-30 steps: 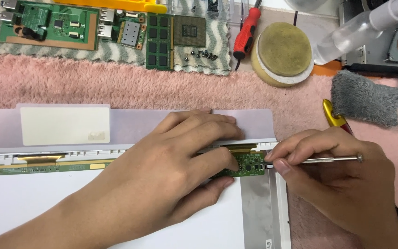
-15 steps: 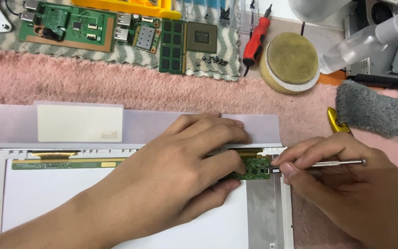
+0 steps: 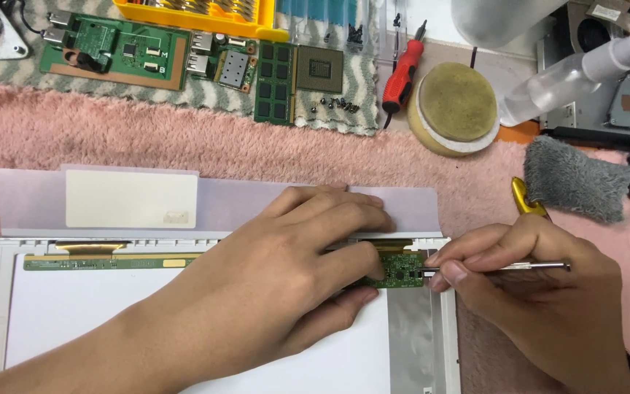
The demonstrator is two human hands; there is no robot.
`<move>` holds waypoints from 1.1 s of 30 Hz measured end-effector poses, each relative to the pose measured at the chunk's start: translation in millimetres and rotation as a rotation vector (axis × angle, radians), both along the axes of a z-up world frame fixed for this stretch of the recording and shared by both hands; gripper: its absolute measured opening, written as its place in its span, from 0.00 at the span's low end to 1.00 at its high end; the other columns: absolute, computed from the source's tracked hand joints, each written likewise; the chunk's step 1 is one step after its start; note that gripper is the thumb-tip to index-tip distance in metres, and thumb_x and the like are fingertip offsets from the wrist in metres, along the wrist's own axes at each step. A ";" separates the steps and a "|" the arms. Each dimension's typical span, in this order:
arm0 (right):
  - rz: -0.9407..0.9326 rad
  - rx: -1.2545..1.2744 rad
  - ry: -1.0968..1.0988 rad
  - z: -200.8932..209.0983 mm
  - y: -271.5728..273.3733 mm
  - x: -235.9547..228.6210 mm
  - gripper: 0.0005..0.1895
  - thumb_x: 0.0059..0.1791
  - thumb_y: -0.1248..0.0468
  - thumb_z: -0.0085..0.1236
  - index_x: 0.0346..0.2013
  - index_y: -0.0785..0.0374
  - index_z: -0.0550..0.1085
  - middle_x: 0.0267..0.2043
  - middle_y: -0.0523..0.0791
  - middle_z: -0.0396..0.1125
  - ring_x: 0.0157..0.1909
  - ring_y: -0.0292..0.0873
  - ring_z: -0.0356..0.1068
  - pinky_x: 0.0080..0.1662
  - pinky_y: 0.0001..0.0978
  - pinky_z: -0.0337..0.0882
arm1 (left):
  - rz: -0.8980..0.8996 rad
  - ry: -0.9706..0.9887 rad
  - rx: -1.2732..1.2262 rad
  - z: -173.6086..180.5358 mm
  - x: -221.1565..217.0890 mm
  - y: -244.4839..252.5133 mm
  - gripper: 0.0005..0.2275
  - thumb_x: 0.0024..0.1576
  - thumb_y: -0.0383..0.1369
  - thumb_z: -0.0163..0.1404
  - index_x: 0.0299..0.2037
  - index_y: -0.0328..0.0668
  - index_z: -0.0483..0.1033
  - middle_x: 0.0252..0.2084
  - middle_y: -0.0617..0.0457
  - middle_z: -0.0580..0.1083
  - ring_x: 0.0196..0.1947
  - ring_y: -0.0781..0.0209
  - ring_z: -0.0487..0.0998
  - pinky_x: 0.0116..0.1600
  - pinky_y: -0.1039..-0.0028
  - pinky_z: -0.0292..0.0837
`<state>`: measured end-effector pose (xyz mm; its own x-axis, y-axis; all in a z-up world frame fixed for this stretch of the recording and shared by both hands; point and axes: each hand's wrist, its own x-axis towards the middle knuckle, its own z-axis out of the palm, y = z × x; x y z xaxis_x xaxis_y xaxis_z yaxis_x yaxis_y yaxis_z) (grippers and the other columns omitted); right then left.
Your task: The person cleans a laptop lid with a sponge, then retrieves a detached laptop screen from a shelf. They place the screen face down on a workbench and use a small metal tool to carefully pry open the connector latches on the circuit board attached to the back of the screen.
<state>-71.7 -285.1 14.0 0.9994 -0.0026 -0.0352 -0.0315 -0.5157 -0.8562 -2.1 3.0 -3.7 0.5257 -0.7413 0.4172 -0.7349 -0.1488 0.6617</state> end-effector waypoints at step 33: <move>-0.113 0.282 0.025 -1.4 -8.4 11.4 0.10 0.53 0.77 0.64 0.40 0.65 0.71 0.42 0.57 0.84 0.32 0.45 0.85 0.39 0.33 0.90 | -0.014 -0.024 0.058 4.9 3.6 -4.3 0.07 0.72 0.32 0.54 0.51 0.37 0.80 0.65 0.40 0.78 0.70 0.38 0.78 0.74 0.47 0.70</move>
